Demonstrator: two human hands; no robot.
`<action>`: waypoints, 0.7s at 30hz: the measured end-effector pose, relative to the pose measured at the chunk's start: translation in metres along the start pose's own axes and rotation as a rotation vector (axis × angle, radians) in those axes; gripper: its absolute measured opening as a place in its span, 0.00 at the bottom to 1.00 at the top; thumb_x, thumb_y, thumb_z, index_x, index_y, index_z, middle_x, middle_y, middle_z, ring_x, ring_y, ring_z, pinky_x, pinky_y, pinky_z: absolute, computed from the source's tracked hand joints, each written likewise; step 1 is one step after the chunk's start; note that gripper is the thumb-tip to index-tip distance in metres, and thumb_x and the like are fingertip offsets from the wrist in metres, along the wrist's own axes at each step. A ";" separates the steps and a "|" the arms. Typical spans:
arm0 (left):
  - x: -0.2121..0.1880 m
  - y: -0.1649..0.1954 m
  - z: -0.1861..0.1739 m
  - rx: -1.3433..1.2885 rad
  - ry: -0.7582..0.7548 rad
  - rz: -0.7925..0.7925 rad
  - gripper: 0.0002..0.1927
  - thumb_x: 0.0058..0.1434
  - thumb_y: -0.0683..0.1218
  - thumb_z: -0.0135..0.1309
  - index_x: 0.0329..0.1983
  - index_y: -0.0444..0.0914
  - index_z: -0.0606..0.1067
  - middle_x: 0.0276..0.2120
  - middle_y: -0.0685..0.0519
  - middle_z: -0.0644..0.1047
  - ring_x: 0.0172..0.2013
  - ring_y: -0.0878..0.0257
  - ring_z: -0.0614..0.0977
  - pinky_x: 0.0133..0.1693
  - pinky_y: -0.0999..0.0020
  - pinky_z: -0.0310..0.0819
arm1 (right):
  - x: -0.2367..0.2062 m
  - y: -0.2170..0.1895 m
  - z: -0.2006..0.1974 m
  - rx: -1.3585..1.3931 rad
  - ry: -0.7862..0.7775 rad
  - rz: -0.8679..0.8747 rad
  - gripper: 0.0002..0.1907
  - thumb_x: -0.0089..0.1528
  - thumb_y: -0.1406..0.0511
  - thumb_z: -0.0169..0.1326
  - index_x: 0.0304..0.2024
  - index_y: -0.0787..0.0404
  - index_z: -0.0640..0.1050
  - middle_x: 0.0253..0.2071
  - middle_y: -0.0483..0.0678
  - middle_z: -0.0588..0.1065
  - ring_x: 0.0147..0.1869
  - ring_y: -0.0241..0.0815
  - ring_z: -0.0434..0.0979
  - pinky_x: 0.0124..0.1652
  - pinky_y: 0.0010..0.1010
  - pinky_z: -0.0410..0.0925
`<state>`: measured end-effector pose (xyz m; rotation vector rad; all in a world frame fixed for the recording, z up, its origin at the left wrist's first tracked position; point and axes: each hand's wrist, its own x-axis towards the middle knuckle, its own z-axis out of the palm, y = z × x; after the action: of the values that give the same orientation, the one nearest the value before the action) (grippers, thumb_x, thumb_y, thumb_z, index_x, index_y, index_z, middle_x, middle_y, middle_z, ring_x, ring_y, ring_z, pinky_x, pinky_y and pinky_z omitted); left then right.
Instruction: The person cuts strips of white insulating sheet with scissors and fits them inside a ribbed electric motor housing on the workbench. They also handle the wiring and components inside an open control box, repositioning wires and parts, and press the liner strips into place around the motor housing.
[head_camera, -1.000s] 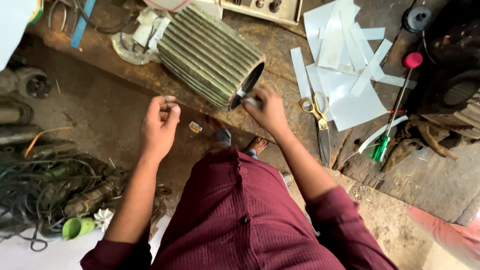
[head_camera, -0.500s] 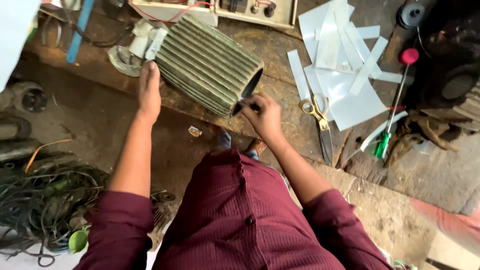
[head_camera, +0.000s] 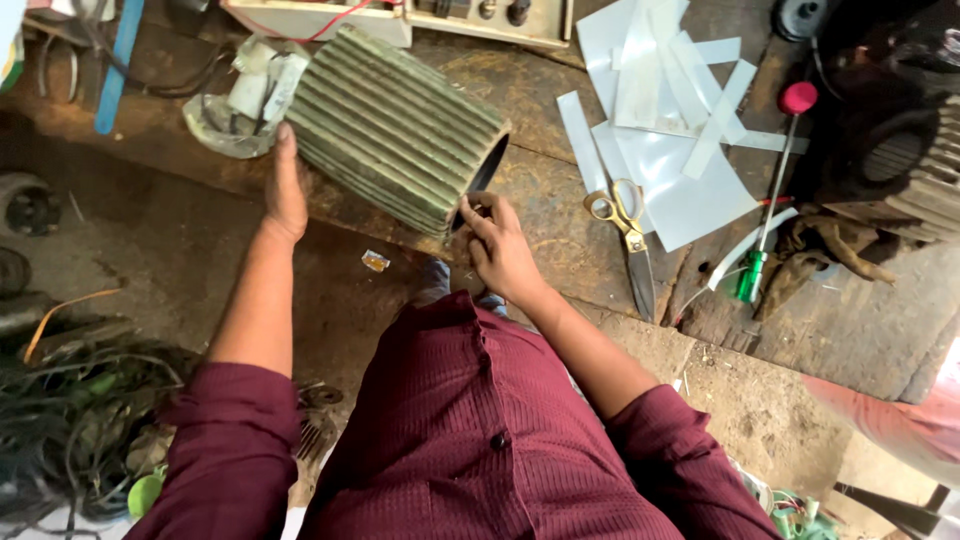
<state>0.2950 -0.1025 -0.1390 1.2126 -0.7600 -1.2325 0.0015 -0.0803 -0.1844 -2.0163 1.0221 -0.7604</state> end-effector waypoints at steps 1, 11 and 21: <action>-0.001 -0.003 0.000 0.011 0.011 0.004 0.49 0.71 0.72 0.42 0.81 0.36 0.48 0.80 0.51 0.51 0.78 0.58 0.52 0.76 0.60 0.43 | 0.001 0.003 -0.007 -0.025 -0.034 -0.016 0.32 0.55 0.75 0.52 0.64 0.65 0.73 0.62 0.59 0.69 0.65 0.62 0.68 0.64 0.45 0.63; -0.011 -0.019 -0.002 0.225 0.188 -0.168 0.51 0.67 0.76 0.36 0.81 0.40 0.46 0.79 0.52 0.50 0.76 0.55 0.55 0.69 0.57 0.56 | -0.017 0.061 -0.118 -0.157 0.189 0.494 0.16 0.64 0.64 0.57 0.54 0.56 0.78 0.55 0.51 0.76 0.58 0.50 0.78 0.55 0.37 0.71; -0.117 -0.057 0.024 0.322 0.335 0.120 0.21 0.81 0.50 0.45 0.70 0.37 0.61 0.61 0.52 0.72 0.56 0.65 0.75 0.49 0.71 0.72 | -0.039 0.136 -0.214 -0.865 0.349 0.401 0.22 0.54 0.55 0.67 0.49 0.53 0.82 0.52 0.55 0.74 0.60 0.64 0.66 0.52 0.56 0.60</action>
<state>0.2301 0.0096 -0.1684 1.5641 -0.7845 -0.7978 -0.2367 -0.1766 -0.1843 -2.2594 2.1641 -0.4888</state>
